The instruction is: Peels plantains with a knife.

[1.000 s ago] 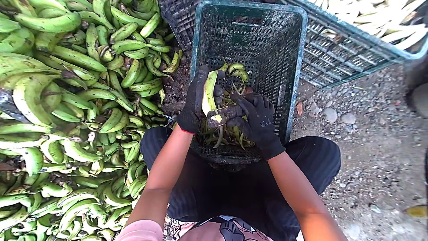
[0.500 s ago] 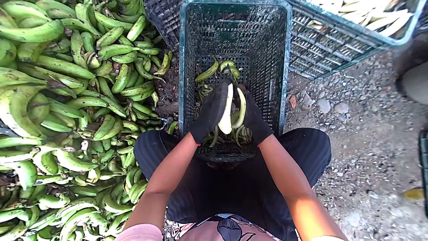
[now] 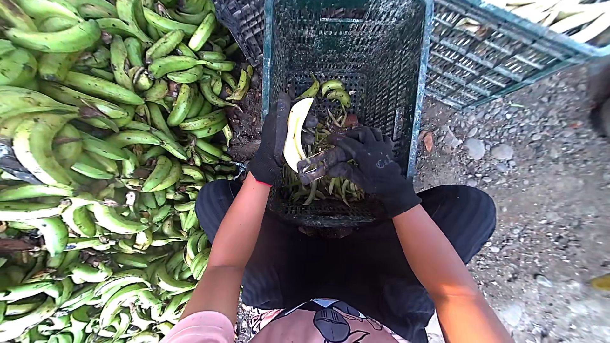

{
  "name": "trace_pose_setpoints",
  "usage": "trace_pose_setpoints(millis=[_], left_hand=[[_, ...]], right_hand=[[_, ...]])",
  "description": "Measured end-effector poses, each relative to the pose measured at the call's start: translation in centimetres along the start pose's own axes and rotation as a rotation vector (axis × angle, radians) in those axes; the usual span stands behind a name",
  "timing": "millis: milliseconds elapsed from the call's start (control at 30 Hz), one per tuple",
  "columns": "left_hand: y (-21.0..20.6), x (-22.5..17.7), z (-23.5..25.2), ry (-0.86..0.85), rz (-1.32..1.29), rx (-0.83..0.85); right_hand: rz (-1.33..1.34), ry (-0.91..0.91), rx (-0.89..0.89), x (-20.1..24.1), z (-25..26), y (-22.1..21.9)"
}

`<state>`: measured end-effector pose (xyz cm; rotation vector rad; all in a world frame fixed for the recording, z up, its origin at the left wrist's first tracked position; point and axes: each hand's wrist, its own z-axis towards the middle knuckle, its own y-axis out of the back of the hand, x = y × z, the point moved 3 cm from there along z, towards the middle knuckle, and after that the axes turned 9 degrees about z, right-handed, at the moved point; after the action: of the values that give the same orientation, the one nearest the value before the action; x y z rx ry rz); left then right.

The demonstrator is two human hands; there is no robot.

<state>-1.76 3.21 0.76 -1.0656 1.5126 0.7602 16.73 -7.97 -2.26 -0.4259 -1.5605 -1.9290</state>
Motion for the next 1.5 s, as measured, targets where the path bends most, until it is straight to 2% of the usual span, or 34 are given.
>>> trace_pose_setpoints(millis=[100, 167, 233, 267, 333, 467, 533, 567, 700, 800, 900, 933, 967, 1133, 1200, 1233, 1300, 1367, 1433, 1500], left_hand=[[-0.7, 0.1, -0.2, 0.044, 0.077, 0.001], [-0.8, 0.3, -0.2, -0.009, 0.27, -0.047], [-0.9, 0.4, -0.6, -0.047, 0.433, -0.05], [-1.2, 0.7, -0.6, -0.03, 0.414, -0.061], [-1.7, 1.2, -0.6, -0.009, 0.303, -0.042], [-1.0, 0.6, -1.0, -0.195, 0.526, -0.041], [-0.3, 0.0, -1.0, -0.292, 0.83, -0.054], [-0.1, -0.4, -1.0, -0.255, 0.959, -0.029], [0.1, 1.5, -1.4, 0.094, 1.291, 0.228], [-1.3, 4.4, -1.8, 0.281, 1.458, 0.598], [-3.8, 6.5, -0.6, 0.319, 1.543, 0.945], [-5.1, 5.7, 0.5, 0.292, 1.538, 0.962], [-6.6, 3.9, 1.9, 0.218, 1.479, 0.905], [-15.2, -11.0, 8.6, -0.637, 0.808, 0.278], [-17.1, -14.3, 9.4, -0.806, 0.659, 0.114], [-17.8, -14.2, 9.5, -0.837, 0.612, 0.077], [-18.0, -10.2, 9.6, -0.749, 0.716, 0.088], [-17.3, -3.1, 9.3, -0.475, 1.013, 0.162], [-16.5, 4.7, 9.2, -0.137, 1.32, 0.349], [-15.7, 11.7, 8.9, 0.105, 1.594, 0.509]], right_hand=[[0.013, -0.021, 0.006, 0.4, 0.4, -0.8], [0.049, -0.104, -0.02, 0.3, 0.8, -1.1], [0.145, -0.332, -0.032, -0.5, 1.5, -1.8], [0.223, -0.461, -0.055, -1.3, 1.8, -2.1], [0.377, -0.6, -0.166, -2.9, 2.0, -2.3], [0.602, -0.522, -0.387, -3.8, 1.4, 0.6], [0.605, -0.444, -0.467, -3.7, 0.6, 3.3], [0.608, -0.399, -0.495, -3.6, 0.0, 4.6], [0.566, -0.5, -0.628, -4.1, -3.5, 9.9], [0.63, -0.524, -0.847, -5.5, -6.1, 12.8], [0.763, -0.511, -1.007, -7.5, -8.0, 14.2], [0.773, -0.511, -1.038, -7.8, -8.4, 14.6], [0.763, -0.495, -1.046, -8.0, -8.7, 15.0], [0.962, -0.662, -1.146, -8.6, -10.4, 16.0], [0.998, -0.685, -1.13, -8.2, -11.6, 15.9], [1.017, -0.685, -1.131, -8.2, -11.8, 16.0], [1.027, -0.686, -1.175, -8.2, -11.7, 16.7], [1.022, -0.699, -1.223, -8.3, -11.7, 17.3], [1.032, -0.676, -1.24, -8.5, -11.7, 17.4], [1.076, -0.62, -1.249, -8.5, -11.6, 17.3]])
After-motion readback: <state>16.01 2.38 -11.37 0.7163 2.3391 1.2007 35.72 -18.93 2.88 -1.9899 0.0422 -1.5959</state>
